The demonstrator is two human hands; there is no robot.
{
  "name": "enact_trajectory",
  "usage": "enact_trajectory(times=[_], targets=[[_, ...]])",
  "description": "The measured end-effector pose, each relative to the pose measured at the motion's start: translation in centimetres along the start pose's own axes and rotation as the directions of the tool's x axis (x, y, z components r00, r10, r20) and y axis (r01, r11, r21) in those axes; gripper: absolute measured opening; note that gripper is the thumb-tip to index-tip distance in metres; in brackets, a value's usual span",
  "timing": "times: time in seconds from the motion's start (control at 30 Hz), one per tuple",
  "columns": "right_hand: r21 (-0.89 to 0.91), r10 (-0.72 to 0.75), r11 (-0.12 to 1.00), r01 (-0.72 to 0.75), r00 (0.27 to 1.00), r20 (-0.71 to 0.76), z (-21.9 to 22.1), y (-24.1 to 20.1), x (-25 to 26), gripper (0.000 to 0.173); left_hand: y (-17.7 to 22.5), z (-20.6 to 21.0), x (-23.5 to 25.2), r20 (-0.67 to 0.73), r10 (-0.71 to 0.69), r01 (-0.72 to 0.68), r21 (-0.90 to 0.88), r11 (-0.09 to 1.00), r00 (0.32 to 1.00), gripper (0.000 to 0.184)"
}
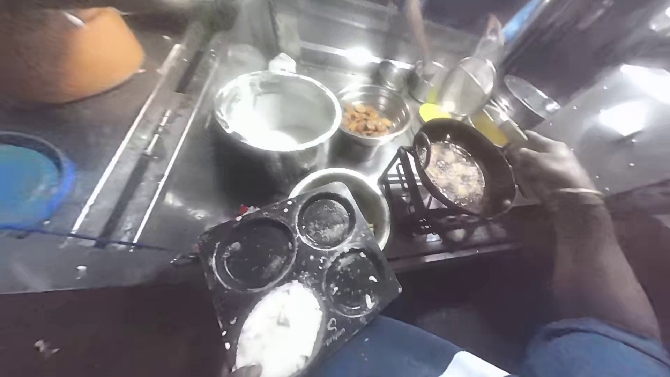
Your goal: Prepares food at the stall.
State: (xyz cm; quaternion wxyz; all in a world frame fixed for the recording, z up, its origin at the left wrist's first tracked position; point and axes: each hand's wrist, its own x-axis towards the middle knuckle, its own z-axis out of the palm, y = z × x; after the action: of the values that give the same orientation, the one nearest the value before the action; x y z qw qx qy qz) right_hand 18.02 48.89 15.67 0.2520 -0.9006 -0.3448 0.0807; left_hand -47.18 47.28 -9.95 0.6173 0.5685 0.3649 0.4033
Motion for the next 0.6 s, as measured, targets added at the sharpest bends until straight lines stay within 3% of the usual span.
enact_trajectory(times=[0.03, 0.07, 0.13, 0.23, 0.27, 0.33, 0.37, 0.5, 0.6], targets=[[-0.012, 0.029, 1.0, -0.029, 1.0, 0.004, -1.2, 1.5, -1.6, 0.045, -1.3, -0.5, 0.0, 0.074, 0.163, -0.173, 0.152, 0.973, 0.984, 0.015], [-0.06, 0.068, 0.996, -0.068, 0.998, 0.0, -2.0, 2.6, -3.1, 0.045, -1.7, 0.2, 0.0, -0.013, 0.165, -0.163, 0.113, 0.98, 0.986, 0.018], [-0.153, 0.128, 0.98, -0.128, 0.992, -0.01, -2.5, 4.6, -5.5, 0.046, -0.2, 2.7, 0.1, -0.247, -0.088, 0.062, -0.111, 0.992, 0.965, 0.03], [-0.254, 0.176, 0.954, -0.161, 0.984, 0.037, -1.4, 7.4, -6.7, 0.047, 1.0, 3.5, 0.2, -0.226, -0.238, 0.188, -0.222, 0.957, 0.945, 0.034], [-0.235, 0.188, 0.957, -0.169, 0.98, 0.061, -0.7, 7.7, -7.1, 0.046, 0.9, 3.5, 0.1, -0.196, -0.199, 0.154, -0.224, 0.962, 0.96, 0.033], [-0.138, 0.238, 0.966, -0.218, 0.959, 0.152, 0.5, 7.5, -7.6, 0.044, -0.8, 2.8, -0.3, -0.077, 0.009, -0.024, -0.205, 0.979, 0.997, 0.029], [-0.077, 0.266, 0.964, -0.256, 0.943, 0.199, 1.0, 6.8, -8.0, 0.043, -1.2, 2.8, -0.4, -0.074, 0.019, -0.036, -0.237, 0.971, 0.997, 0.028], [0.137, 0.294, 0.92, -0.368, 0.876, 0.381, 2.2, 5.0, -9.8, 0.039, 0.2, 4.2, -1.1, -0.203, -0.166, 0.09, -0.335, 0.938, 0.965, 0.033], [0.289, 0.251, 0.865, -0.409, 0.854, 0.456, 2.1, 4.3, -11.7, 0.039, 2.3, 5.7, -1.5, -0.34, -0.315, 0.195, -0.345, 0.918, 0.886, 0.04]])
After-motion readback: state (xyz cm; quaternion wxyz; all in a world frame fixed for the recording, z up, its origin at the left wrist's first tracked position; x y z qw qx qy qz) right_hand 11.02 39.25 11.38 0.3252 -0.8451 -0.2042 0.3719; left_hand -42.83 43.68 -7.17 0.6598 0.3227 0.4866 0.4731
